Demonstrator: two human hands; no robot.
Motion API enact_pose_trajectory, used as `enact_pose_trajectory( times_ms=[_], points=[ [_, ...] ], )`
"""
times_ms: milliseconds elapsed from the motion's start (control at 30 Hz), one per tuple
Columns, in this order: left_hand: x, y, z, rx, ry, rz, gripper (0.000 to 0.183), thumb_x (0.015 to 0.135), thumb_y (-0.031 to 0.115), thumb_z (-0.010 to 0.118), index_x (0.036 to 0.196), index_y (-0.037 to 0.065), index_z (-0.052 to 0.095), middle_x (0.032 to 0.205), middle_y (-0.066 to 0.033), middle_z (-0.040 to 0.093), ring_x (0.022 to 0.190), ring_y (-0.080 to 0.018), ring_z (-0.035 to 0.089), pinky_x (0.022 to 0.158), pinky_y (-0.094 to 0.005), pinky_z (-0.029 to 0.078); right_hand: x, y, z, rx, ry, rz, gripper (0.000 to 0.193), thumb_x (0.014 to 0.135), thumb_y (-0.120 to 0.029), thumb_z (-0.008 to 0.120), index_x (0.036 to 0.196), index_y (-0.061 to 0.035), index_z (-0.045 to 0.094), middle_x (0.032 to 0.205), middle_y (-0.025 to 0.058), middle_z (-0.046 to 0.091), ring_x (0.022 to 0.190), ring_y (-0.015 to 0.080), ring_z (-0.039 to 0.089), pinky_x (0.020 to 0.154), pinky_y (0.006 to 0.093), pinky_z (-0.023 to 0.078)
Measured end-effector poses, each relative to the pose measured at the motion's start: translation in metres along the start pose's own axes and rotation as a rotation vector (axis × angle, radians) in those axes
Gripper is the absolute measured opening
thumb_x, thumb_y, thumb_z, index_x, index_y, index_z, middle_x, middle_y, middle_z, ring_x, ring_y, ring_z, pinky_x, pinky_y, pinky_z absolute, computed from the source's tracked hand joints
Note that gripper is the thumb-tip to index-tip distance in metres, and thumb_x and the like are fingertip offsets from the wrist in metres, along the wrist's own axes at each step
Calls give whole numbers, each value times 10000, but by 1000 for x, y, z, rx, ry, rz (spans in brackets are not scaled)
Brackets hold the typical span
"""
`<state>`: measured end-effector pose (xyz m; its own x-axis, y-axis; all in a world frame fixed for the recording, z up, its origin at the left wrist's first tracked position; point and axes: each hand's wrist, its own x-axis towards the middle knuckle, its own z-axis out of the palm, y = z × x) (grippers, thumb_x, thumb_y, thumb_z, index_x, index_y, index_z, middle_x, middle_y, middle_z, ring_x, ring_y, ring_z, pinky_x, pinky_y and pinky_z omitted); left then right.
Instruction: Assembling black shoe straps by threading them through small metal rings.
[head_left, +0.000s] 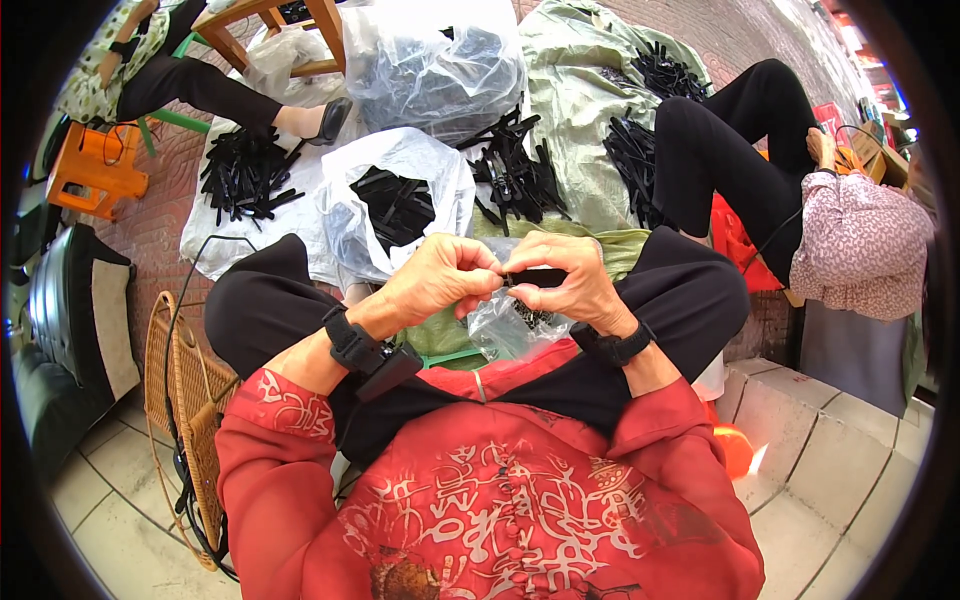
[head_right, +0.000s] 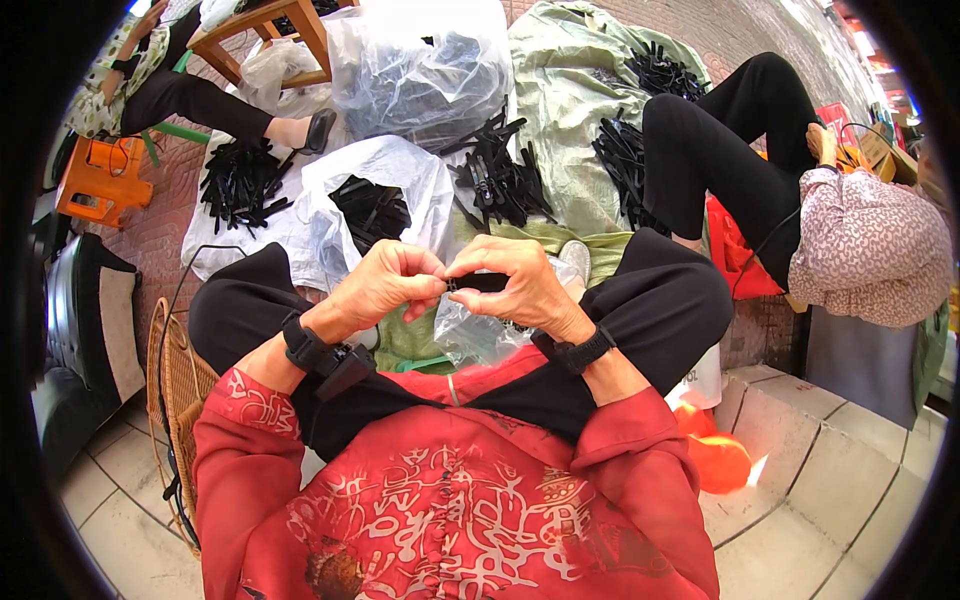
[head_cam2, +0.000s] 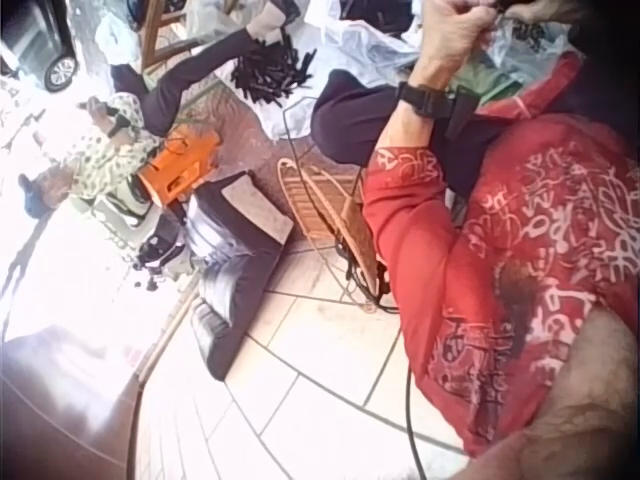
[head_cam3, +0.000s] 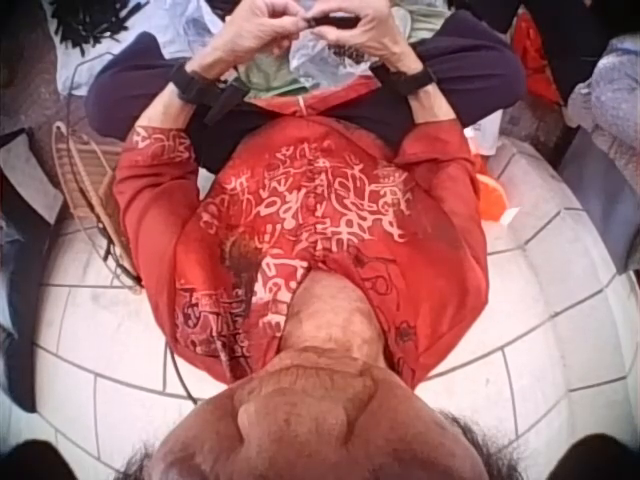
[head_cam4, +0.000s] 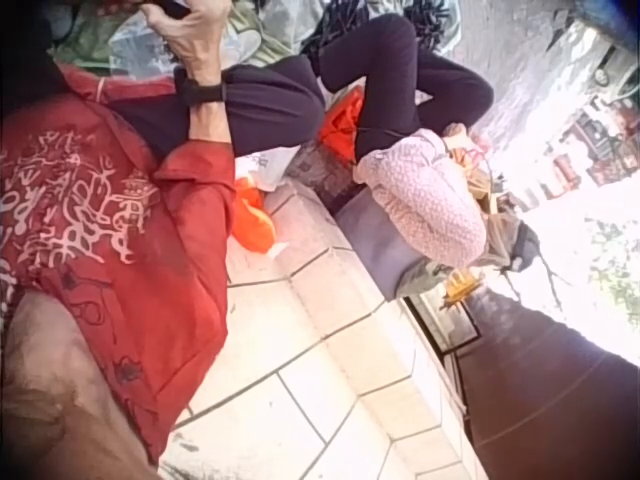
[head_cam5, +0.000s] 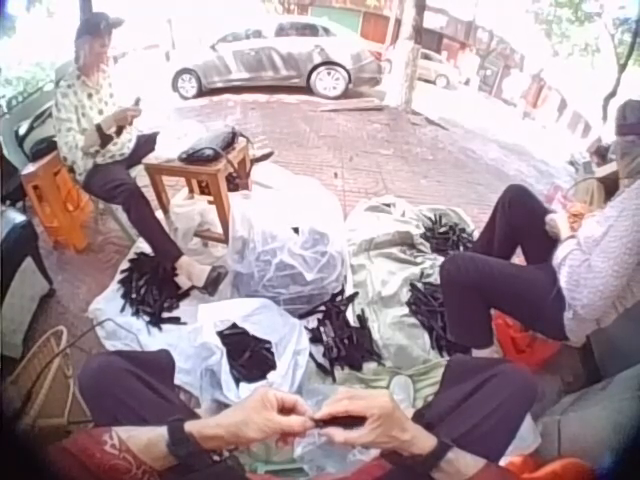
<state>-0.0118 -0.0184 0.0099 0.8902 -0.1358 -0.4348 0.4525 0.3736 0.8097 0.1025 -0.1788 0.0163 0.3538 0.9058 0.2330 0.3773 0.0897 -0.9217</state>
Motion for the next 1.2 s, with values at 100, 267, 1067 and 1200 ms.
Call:
enact_pose_trajectory(
  times_ms=[100,267,1067,1200],
  points=[
    [-1,1,2,-4,18,-2,97,777,92,585,764,-3,570,586,-13,533,470,-58,479,414,-187,381,1,-1,-2,20,-43,55,205,617,-37,670,814,-21,616,737,72,585,676,167,562,608,252,440],
    [-1,-4,0,-27,23,-8,100,783,97,574,770,-2,566,575,-12,525,461,-56,466,411,-182,370,2,-4,-5,97,-130,201,231,623,-67,693,836,-25,614,755,74,575,708,166,558,621,256,436],
    [-2,1,2,28,19,35,105,789,95,574,790,-6,544,552,-20,509,409,-70,456,365,-200,359,-3,0,6,96,51,151,178,607,-37,669,766,-6,594,723,53,589,650,114,545,605,221,434],
    [0,-1,2,65,61,9,83,784,67,559,797,-14,543,552,-21,506,401,-72,451,365,-208,368,-3,-1,7,72,54,172,179,607,-32,674,765,-1,596,718,55,588,641,107,540,601,214,435]
  ],
)
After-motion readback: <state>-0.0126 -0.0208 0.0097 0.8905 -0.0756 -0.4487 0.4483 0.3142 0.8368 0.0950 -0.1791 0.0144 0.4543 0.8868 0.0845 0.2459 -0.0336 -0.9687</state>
